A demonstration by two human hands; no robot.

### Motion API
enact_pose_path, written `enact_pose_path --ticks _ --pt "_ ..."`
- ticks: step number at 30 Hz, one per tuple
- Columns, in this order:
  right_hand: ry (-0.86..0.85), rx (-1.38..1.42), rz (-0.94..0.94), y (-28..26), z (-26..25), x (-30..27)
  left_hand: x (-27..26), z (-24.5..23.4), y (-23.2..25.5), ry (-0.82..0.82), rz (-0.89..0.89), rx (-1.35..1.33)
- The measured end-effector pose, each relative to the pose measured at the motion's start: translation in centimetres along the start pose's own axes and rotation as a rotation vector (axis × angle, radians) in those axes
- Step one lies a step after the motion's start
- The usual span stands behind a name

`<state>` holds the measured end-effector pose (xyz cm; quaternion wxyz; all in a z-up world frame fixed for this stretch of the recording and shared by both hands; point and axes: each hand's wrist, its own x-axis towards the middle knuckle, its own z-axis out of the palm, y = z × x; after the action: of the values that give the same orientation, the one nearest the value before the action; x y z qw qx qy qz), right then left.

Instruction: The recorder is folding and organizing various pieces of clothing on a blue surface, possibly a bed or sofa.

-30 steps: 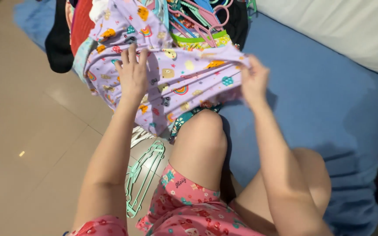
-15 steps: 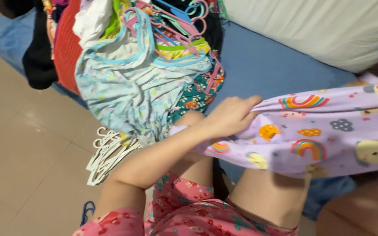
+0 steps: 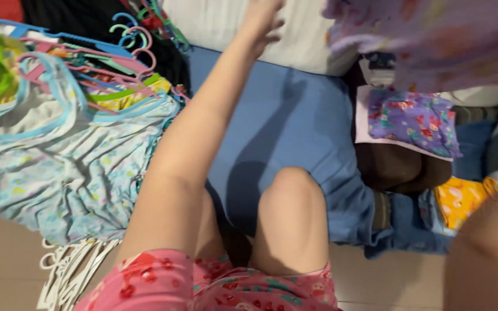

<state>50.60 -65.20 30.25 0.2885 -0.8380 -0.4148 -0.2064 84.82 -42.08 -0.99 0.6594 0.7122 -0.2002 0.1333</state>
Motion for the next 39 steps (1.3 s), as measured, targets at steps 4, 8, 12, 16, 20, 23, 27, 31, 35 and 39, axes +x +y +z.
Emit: enact_pose_path --ticks 4,8,12,16,20,23,27,31,35,39 --pt "-0.081 -0.098 -0.002 2.1 11.8 0.5 -10.1 -2.9 8.0 -0.213 -0.678 -0.958" --pt "-0.203 0.267 0.021 7.6 29.9 -2.6 -21.5 -4.0 0.7 -0.075 -0.67 -1.145" --pt "-0.49 0.238 0.263 5.3 33.2 -8.1 -27.7 -6.2 -1.2 0.092 -0.974 -0.919" --pt "-0.096 0.251 0.282 7.4 29.1 -14.6 -30.1 -6.2 -1.3 0.153 -1.182 -0.189" --pt "-0.051 -0.043 0.615 19.3 26.5 -24.4 -32.0 -2.4 -5.6 0.171 -1.093 0.059" --pt "-0.003 -0.373 0.62 26.7 26.4 -31.0 -32.6 -2.5 -13.9 0.387 -0.769 0.24" --pt "-0.059 -0.468 0.597 25.7 26.7 -30.2 -31.2 -8.9 -9.1 0.563 -0.351 0.474" --pt "-0.054 -0.519 0.691 23.1 28.7 -26.1 -29.5 -8.9 6.1 0.686 -0.301 1.085" --pt "0.044 -0.448 0.618 21.4 31.0 -23.0 -32.2 -6.3 1.4 0.31 -0.07 1.041" --pt "0.029 -0.418 0.492 22.2 31.2 -21.5 -33.5 -3.3 2.7 -0.299 -0.496 0.901"
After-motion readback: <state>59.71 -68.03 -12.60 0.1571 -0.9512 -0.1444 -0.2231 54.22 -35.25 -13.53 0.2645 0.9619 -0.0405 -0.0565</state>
